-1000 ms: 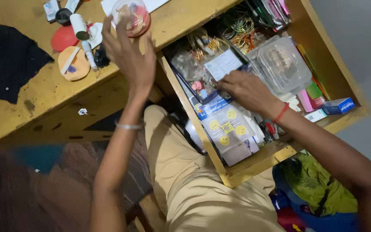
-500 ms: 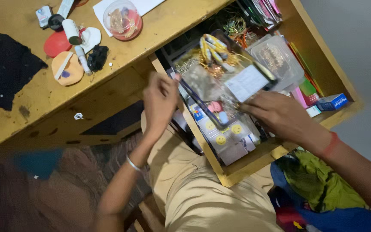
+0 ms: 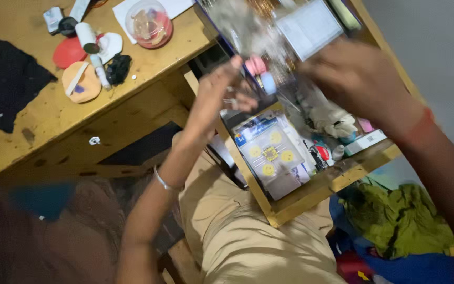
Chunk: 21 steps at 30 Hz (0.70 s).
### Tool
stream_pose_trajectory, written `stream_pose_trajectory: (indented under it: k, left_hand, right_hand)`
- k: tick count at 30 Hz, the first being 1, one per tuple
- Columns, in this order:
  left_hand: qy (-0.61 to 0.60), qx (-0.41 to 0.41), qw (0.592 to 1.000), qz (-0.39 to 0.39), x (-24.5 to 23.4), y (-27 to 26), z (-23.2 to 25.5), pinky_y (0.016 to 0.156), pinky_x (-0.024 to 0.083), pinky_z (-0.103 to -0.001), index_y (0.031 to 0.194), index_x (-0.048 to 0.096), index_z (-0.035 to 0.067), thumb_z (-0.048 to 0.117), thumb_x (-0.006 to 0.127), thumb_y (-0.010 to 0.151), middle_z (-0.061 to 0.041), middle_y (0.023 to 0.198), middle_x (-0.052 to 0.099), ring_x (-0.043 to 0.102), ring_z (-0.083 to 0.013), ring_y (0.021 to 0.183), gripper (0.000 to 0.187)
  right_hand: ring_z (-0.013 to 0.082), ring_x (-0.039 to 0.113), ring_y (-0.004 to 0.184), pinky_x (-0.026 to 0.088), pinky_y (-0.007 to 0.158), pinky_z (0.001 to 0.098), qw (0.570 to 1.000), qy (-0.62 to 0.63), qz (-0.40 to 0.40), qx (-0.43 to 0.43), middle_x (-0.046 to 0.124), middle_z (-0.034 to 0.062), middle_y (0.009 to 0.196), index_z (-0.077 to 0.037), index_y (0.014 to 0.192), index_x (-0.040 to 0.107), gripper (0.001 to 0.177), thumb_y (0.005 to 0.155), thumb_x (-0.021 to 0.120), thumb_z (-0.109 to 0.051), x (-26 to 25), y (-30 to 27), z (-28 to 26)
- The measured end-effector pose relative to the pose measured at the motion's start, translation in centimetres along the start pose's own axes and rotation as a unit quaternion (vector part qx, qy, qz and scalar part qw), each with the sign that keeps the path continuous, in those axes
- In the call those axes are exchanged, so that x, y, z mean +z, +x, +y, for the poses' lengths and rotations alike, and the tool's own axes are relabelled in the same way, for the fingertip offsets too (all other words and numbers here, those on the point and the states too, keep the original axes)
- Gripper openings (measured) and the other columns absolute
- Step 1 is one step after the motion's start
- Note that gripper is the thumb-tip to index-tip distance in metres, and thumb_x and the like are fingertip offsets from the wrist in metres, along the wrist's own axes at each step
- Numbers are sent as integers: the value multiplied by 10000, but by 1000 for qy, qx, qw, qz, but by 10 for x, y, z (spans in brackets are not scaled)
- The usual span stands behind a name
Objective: The person organizes a cluttered drawer by picking up various items, including jewelry, hair accessories, and small containers, and placing them into a more orderly arrangement within the drawer.
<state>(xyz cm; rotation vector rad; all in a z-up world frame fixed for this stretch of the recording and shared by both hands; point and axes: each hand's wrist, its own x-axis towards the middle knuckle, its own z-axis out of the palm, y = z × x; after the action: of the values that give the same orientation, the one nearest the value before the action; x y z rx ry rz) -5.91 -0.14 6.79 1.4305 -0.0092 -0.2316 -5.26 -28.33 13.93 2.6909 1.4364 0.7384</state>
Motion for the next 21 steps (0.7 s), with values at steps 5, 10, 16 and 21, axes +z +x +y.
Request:
stream_pose_trajectory:
  k: [5,10,16,21]
  left_hand:
    - [-104,17,993,54,-29,37,-14,743,674,-324,1228,653,-70,494,669,958,-107,994,636,755,-213,815,626]
    - [-124,0,987,101,-45,41,-30,688,619,-301,1196,657,-68,386,716,934,-111,943,712,792,-242,847,527]
    - [-87,42,985,141,-46,35,-45,719,646,-294,1222,666,-24,269,733,932,-130,1000,764,782,-196,873,418]
    - [167,116,969,139,-8,13,-71,786,652,-358,1130,709,-13,187,660,969,-98,1034,788,796,-251,976,262]
  right_hand:
    - [176,661,903,532,771,318,995,33,89,-31,655,5,939,-121,1113,762,96,1046,769,-190,54,53,21]
    - [212,659,927,532,746,340,993,64,91,-24,648,12,953,-138,1105,766,151,958,765,-169,90,80,25]
    - [225,644,972,538,813,349,993,69,98,-20,647,20,963,-113,1093,742,136,961,752,-143,114,98,28]
    - [261,641,1051,539,879,369,986,101,128,-14,658,63,1092,-63,1145,717,195,957,754,-100,105,101,26]
